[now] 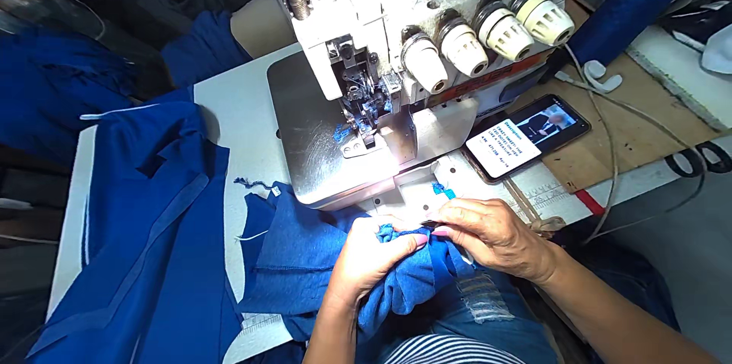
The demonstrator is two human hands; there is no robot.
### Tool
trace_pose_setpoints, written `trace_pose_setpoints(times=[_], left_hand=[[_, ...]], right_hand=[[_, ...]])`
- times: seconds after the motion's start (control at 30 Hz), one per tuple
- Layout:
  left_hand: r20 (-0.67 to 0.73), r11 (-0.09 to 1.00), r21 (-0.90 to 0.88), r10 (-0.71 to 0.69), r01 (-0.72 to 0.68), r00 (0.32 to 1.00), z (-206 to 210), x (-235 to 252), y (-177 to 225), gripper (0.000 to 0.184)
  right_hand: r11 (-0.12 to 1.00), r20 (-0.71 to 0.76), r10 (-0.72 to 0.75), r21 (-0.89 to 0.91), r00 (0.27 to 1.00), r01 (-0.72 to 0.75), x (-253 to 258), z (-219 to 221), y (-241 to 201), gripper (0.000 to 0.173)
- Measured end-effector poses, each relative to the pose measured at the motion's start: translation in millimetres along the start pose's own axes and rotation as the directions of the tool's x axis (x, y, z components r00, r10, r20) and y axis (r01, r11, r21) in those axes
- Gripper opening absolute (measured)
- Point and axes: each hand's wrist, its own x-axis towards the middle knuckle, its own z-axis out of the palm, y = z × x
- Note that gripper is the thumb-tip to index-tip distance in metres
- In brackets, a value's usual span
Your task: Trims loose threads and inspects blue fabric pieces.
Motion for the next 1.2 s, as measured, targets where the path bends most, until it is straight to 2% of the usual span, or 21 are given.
trace_pose_setpoints(times=[0.4,1.0,1.07,1.13,1.2], left_hand=[[-0.019,0.999,0.025,0.026,-0.026,0.999,1,0,-2,0.005],[-0.018,0.999,0.026,0.030,-0.029,0.999,1,0,-2,0.006],[-0.010,0.999,0.026,0.026,-0.026,1.000,1,0,-2,0.005],[-0.013,0.999,0.026,0.028,-0.027,1.000,1,0,-2,0.006],[-0.015,1.000,0.004,0.022,-0.022,1.000,1,0,-2,0.008]], right_hand=[[0.997,-0.011,0.051,-0.057,0.999,-0.052,0,-4,-5,0.019],[0.998,0.011,-0.005,-0.067,1.000,0.006,1,3,-4,0.019],[0.998,-0.030,0.066,0.010,0.997,-0.066,0,4,-4,0.020],[0.970,-0.055,0.230,0.095,0.972,-0.224,2,2,-9,0.021],[0.908,0.009,0.404,0.117,0.915,-0.403,6,-2,-15,0.029]])
